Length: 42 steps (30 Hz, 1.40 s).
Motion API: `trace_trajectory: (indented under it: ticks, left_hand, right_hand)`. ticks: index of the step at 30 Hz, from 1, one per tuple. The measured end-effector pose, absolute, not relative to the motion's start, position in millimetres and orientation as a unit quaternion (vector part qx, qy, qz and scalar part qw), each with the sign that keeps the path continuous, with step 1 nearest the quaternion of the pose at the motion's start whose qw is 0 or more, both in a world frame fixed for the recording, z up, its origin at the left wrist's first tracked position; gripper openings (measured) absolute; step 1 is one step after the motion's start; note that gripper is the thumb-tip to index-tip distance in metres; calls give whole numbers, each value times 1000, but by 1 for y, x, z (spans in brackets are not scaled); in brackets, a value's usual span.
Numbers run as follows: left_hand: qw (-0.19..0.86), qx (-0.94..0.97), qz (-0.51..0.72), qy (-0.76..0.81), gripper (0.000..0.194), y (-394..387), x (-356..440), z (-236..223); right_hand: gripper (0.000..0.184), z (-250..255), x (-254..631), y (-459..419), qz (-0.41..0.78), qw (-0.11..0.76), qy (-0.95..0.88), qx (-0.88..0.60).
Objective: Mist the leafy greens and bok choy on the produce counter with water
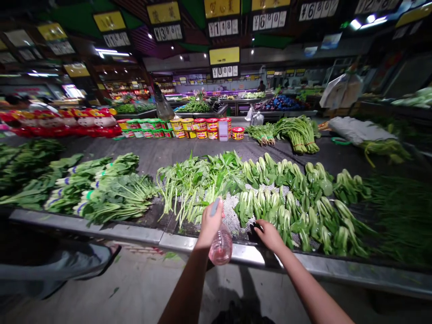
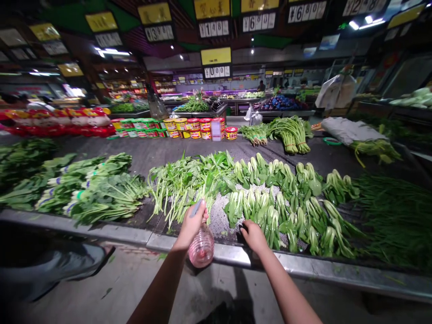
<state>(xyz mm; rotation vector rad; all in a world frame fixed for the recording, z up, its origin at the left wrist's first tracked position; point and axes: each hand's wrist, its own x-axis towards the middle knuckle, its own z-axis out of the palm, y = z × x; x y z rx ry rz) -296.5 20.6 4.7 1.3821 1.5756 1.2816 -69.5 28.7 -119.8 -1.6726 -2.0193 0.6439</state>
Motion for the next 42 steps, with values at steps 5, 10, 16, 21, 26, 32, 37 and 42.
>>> trace_trajectory:
  ticks: [5,10,16,21,26,32,37,42]
  left_hand:
    - [332,545,480,601,49,26,-293,3]
    - [310,539,514,591,47,24,-287,7]
    - [301,525,529,594,45,26,-291,8]
    - [330,492,528,608,49,35,-305,-1]
    - [326,509,503,618,48,37,-326,4]
    - [314,565,491,585,44,34,-358,18]
    - [320,569,483,584,45,34,-382,23]
    - [332,590,467,568,44,33,-405,23]
  right_hand:
    - [38,-126,-67,39,224,232,-736,-596]
    - [39,-139,-66,40,219,250,-739,-586]
    - [38,-144,-63,34,239,259,-738,-576]
    - [37,-142,-63,36,230,283,-726,-583]
    - [38,-145,-83,39,209,301,-708,-604]
    - [39,-150,-125,36,190,303,-707,-610]
    - [41,-155,-147,35,177,287,-700,-629]
    - [42,-157,-160,34,170,246,-694,-655]
